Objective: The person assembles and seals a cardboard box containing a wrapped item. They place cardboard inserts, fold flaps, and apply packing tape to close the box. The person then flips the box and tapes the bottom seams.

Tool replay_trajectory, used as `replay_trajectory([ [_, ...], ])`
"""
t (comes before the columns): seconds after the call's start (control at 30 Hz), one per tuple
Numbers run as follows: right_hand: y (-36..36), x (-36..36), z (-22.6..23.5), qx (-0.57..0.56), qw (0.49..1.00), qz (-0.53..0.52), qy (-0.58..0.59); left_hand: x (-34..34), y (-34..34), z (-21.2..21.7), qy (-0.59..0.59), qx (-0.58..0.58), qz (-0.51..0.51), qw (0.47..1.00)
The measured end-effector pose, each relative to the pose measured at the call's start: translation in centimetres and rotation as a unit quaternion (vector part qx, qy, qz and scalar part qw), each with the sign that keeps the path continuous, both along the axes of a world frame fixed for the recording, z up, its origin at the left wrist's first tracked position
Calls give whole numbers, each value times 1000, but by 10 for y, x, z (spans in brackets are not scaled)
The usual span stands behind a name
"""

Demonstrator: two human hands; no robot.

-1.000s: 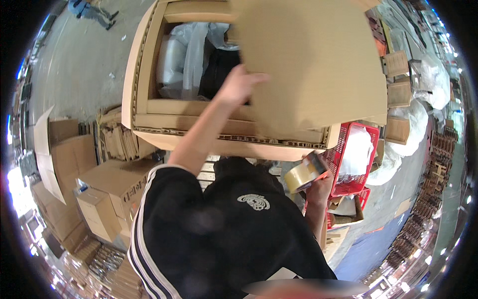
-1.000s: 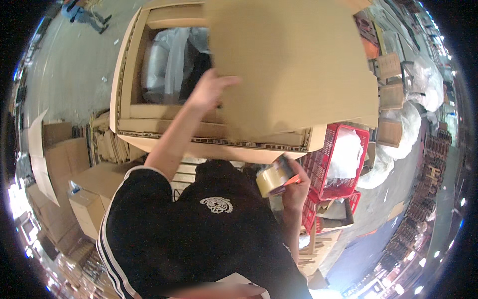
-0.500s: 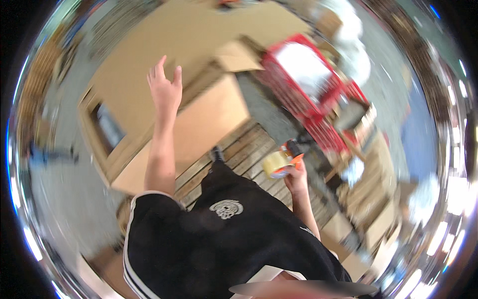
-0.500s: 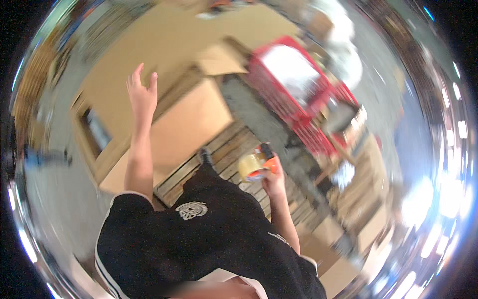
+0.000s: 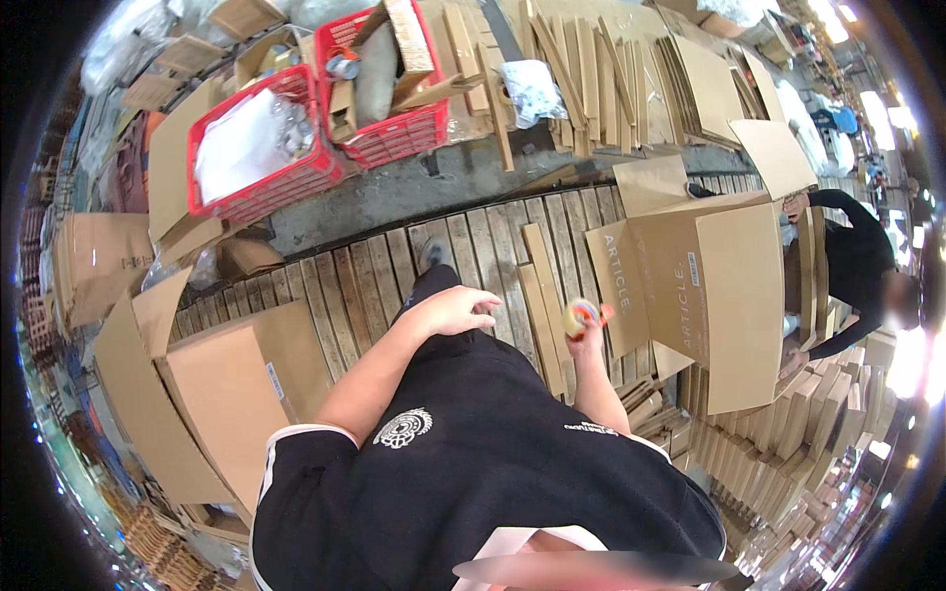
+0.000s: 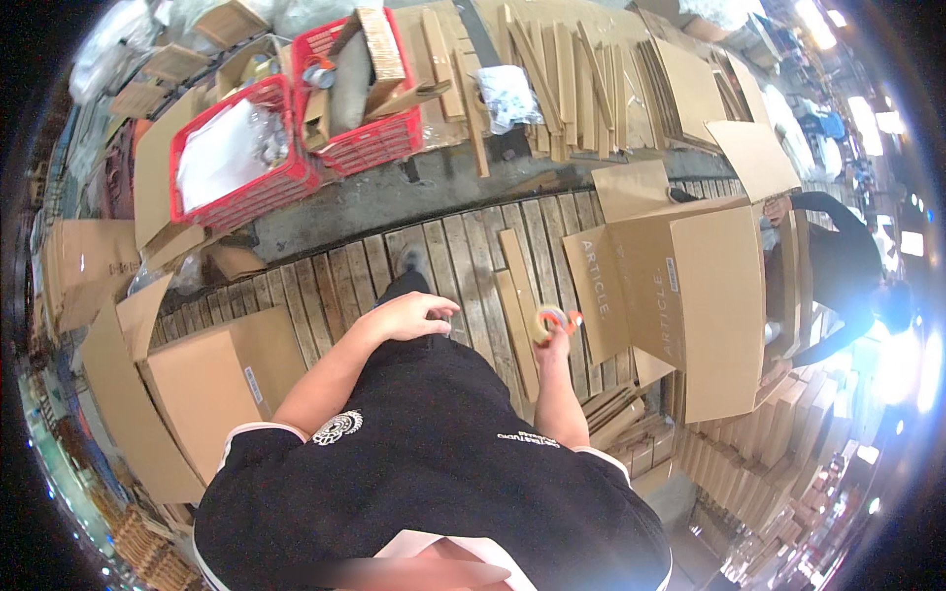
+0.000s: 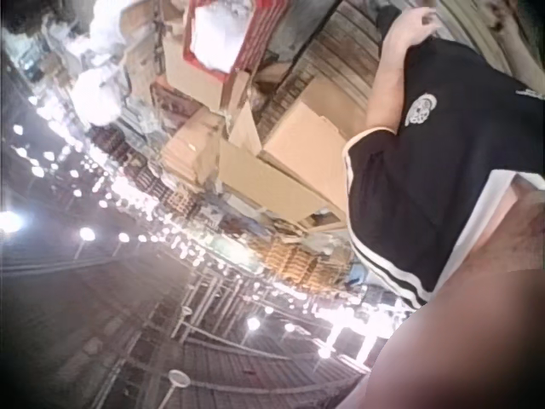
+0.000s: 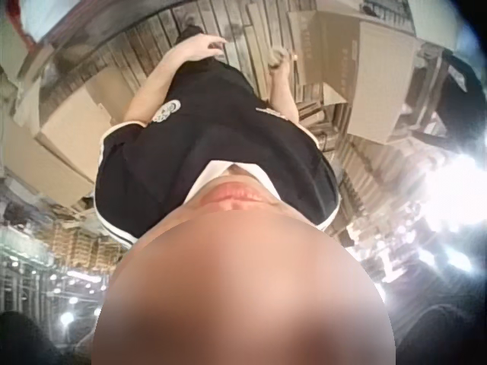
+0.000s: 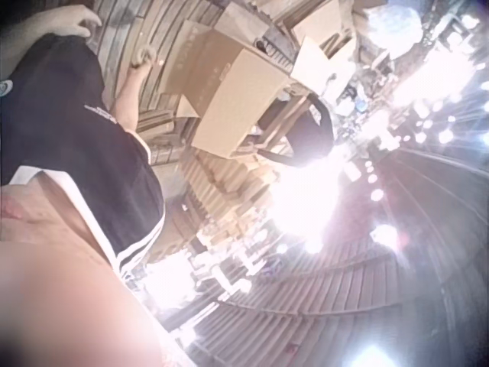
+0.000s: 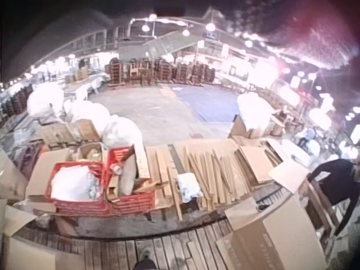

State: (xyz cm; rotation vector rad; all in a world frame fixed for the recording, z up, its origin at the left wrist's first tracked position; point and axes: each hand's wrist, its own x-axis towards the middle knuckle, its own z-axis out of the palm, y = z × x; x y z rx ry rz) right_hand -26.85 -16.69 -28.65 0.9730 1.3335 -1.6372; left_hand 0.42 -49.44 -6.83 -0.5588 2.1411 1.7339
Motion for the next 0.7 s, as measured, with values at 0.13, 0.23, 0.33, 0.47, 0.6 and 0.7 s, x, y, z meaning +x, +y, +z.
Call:
replay_trajectory([
  [0.13,67,-57,-20,79,995,-48,-42,-64,-50,-65,-29,-2,141,990],
  [0.23,43,-89,-10,79,994,-65,-35,-128,-115,-155,-56,245,362,898],
  [0.33,-45,-138,3,68,989,-128,7,-212,-180,-275,-148,267,542,783],
  [0.47,-174,-219,14,-39,986,-141,76,-345,-241,-427,-151,133,493,846],
  [0.6,-256,-260,-16,-96,988,-88,87,-471,-292,-533,-138,-130,430,883],
  [0.7,-280,-252,-75,-57,992,-114,13,-547,-331,-590,-118,-190,471,853],
])
